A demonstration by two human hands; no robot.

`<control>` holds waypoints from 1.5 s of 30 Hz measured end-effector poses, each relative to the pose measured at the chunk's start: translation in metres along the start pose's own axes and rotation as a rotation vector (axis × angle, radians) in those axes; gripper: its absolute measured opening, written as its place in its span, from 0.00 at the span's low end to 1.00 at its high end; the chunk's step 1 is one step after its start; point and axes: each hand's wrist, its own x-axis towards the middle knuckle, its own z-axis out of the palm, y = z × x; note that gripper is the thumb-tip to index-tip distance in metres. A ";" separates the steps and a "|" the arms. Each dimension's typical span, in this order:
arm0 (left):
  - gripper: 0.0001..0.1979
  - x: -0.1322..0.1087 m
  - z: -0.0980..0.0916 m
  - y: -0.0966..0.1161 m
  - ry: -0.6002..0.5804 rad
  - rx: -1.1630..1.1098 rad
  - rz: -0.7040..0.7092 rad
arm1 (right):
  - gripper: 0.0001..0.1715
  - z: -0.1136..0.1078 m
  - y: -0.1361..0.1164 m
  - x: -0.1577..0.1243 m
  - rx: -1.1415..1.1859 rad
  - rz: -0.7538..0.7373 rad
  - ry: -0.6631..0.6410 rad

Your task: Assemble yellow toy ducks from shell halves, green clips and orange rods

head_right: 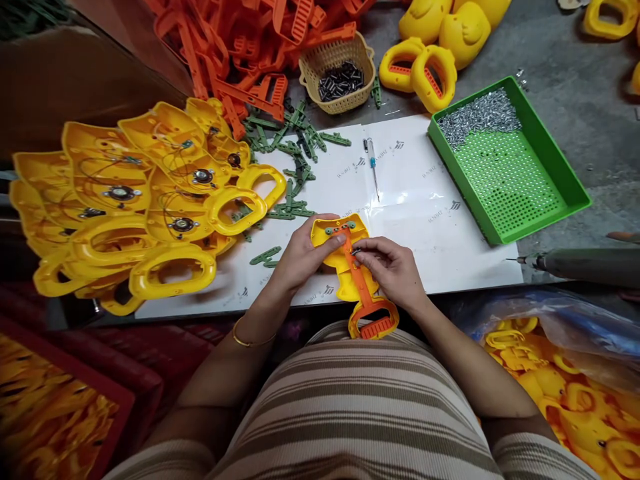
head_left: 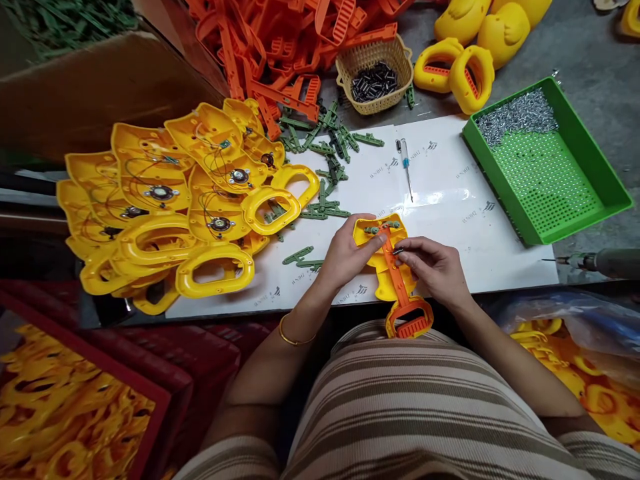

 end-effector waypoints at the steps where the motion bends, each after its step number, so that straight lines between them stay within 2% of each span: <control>1: 0.20 0.000 0.000 0.001 0.005 0.008 0.005 | 0.10 0.000 0.001 0.000 -0.010 -0.015 0.005; 5: 0.19 -0.002 0.003 0.002 0.017 -0.007 -0.015 | 0.07 0.002 0.004 0.001 -0.171 -0.111 0.039; 9: 0.20 -0.006 0.007 0.003 0.041 -0.062 -0.027 | 0.08 0.009 0.004 -0.001 -0.389 -0.298 0.098; 13: 0.20 -0.014 0.011 0.001 0.049 -0.135 -0.038 | 0.09 0.021 0.002 -0.003 -0.466 -0.467 0.139; 15: 0.19 -0.019 0.013 -0.001 0.060 -0.175 -0.060 | 0.10 0.025 0.003 -0.004 -0.457 -0.436 0.177; 18: 0.20 -0.025 0.016 -0.005 0.097 -0.179 -0.074 | 0.12 0.027 0.005 -0.006 -0.406 -0.282 0.249; 20: 0.20 -0.028 0.018 -0.007 0.126 -0.126 -0.049 | 0.10 0.028 0.005 -0.006 -0.387 -0.236 0.282; 23: 0.21 -0.033 0.021 -0.011 0.161 -0.027 0.002 | 0.05 0.028 0.004 -0.006 -0.393 -0.293 0.288; 31: 0.21 -0.044 0.033 -0.022 0.223 0.040 0.084 | 0.07 0.032 0.000 -0.003 -0.442 -0.431 0.245; 40: 0.20 -0.045 0.036 -0.022 0.215 0.106 0.090 | 0.06 0.034 -0.006 0.001 -0.468 -0.417 0.252; 45: 0.21 -0.046 0.038 -0.024 0.212 0.103 0.091 | 0.07 0.034 -0.015 0.000 -0.682 -0.424 0.234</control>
